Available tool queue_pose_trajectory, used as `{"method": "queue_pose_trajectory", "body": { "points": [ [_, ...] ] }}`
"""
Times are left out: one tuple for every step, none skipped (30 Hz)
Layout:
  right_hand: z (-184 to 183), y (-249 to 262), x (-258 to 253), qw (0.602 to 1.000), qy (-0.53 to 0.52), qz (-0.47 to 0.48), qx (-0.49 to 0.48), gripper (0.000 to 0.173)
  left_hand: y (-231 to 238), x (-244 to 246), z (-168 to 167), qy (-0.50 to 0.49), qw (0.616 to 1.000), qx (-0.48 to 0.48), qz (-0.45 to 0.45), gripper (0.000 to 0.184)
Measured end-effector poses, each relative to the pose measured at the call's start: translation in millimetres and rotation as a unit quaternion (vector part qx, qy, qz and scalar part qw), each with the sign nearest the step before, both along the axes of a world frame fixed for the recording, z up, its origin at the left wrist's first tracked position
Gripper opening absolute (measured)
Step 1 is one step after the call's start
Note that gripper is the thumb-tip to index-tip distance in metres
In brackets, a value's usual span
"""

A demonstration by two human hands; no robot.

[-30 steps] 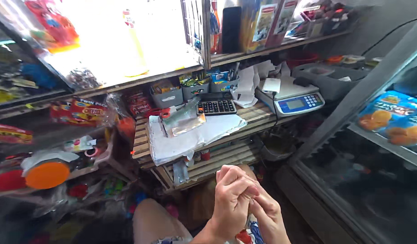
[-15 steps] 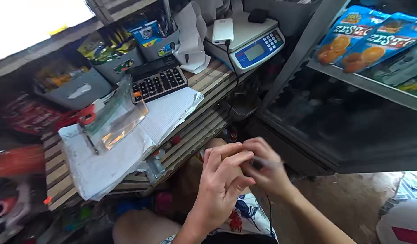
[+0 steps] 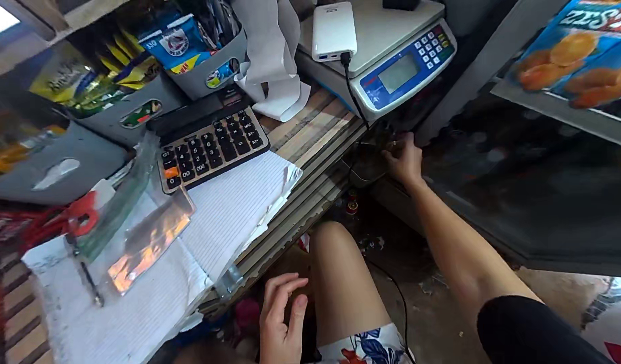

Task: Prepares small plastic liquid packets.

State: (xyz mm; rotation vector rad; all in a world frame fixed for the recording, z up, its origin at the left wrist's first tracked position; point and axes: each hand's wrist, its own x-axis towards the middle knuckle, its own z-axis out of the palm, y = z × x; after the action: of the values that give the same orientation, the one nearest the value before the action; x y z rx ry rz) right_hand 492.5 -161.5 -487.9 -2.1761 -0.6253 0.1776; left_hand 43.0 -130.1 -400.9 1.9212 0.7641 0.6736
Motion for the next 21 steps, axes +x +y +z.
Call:
{"method": "queue_pose_trajectory", "body": {
  "points": [
    [-10.0,8.3,4.6,1.0,0.007,-0.012,-0.008,0.059,1.5,-1.3,-0.4,0.005,1.0,-0.004,0.006,0.03],
    [-18.8,15.4,8.5,0.999,0.013,-0.027,-0.014,0.06,2.9,-2.2,0.1,0.011,1.0,-0.009,0.011,0.029],
    [-25.7,21.3,11.2,0.999,0.014,-0.043,-0.02,0.06,4.2,-2.8,0.8,0.017,1.0,-0.013,0.015,0.028],
    [-30.7,26.1,12.6,0.998,0.014,-0.056,-0.023,0.06,5.5,-3.5,0.7,0.02,1.0,-0.015,0.018,0.027],
    [-33.5,30.1,12.6,0.997,0.012,-0.069,-0.021,0.062,6.6,-4.2,0.0,0.023,0.999,-0.017,0.021,0.027],
    [-34.1,33.8,11.6,0.996,0.01,-0.086,-0.016,0.064,7.7,-4.7,-1.1,0.024,0.999,-0.017,0.023,0.027],
    [-31.7,37.4,9.6,0.994,0.012,-0.107,-0.009,0.07,8.4,-4.9,-2.6,0.024,0.999,-0.019,0.024,0.026],
    [-27.7,40.1,7.1,0.992,0.014,-0.129,0.0,0.077,8.9,-5.2,-3.7,0.024,0.999,-0.023,0.025,0.026],
    [-25.5,41.7,5.4,0.989,0.016,-0.147,0.011,0.082,9.2,-5.3,-4.5,0.024,0.999,-0.028,0.026,0.026],
    [-25.5,42.0,4.5,0.987,0.017,-0.159,0.021,0.084,9.0,-5.4,-5.1,0.027,0.999,-0.031,0.026,0.026],
    [-27.5,41.2,4.3,0.986,0.018,-0.165,0.028,0.086,8.7,-5.3,-5.5,0.03,0.999,-0.033,0.026,0.026],
    [-31.4,39.5,4.4,0.985,0.019,-0.165,0.037,0.087,8.4,-5.0,-5.9,0.034,0.999,-0.034,0.026,0.026],
    [-36.9,37.0,5.2,0.986,0.02,-0.161,0.043,0.086,8.2,-4.7,-6.2,0.038,0.998,-0.032,0.026,0.027],
    [-39.6,35.0,5.5,0.986,0.021,-0.158,0.044,0.086,7.9,-4.4,-6.7,0.04,0.998,-0.031,0.025,0.027],
    [-40.3,33.5,5.7,0.987,0.021,-0.155,0.04,0.085,8.0,-4.2,-7.3,0.04,0.998,-0.031,0.024,0.026],
    [-39.9,32.6,5.3,0.987,0.021,-0.155,0.033,0.084,8.3,-4.3,-7.9,0.041,0.998,-0.03,0.024,0.026],
    [-39.0,32.1,4.2,0.987,0.02,-0.156,0.029,0.084,8.7,-4.2,-8.2,0.041,0.998,-0.028,0.023,0.026],
    [-38.3,31.5,3.0,0.988,0.015,-0.155,0.024,0.083,9.1,-4.0,-8.4,0.041,0.999,-0.025,0.023,0.027],
    [-37.0,30.3,1.3,0.988,0.009,-0.152,0.02,0.082,9.3,-3.6,-8.7,0.039,0.999,-0.022,0.022,0.027],
    [-35.6,28.3,-0.8,0.989,0.004,-0.147,0.02,0.082,9.5,-3.0,-9.0,0.033,0.999,-0.019,0.022,0.027],
    [-33.3,24.8,-3.2,0.99,0.002,-0.141,0.023,0.082,9.3,-2.2,-8.4,0.027,0.999,-0.015,0.02,0.027]
  ]
}}
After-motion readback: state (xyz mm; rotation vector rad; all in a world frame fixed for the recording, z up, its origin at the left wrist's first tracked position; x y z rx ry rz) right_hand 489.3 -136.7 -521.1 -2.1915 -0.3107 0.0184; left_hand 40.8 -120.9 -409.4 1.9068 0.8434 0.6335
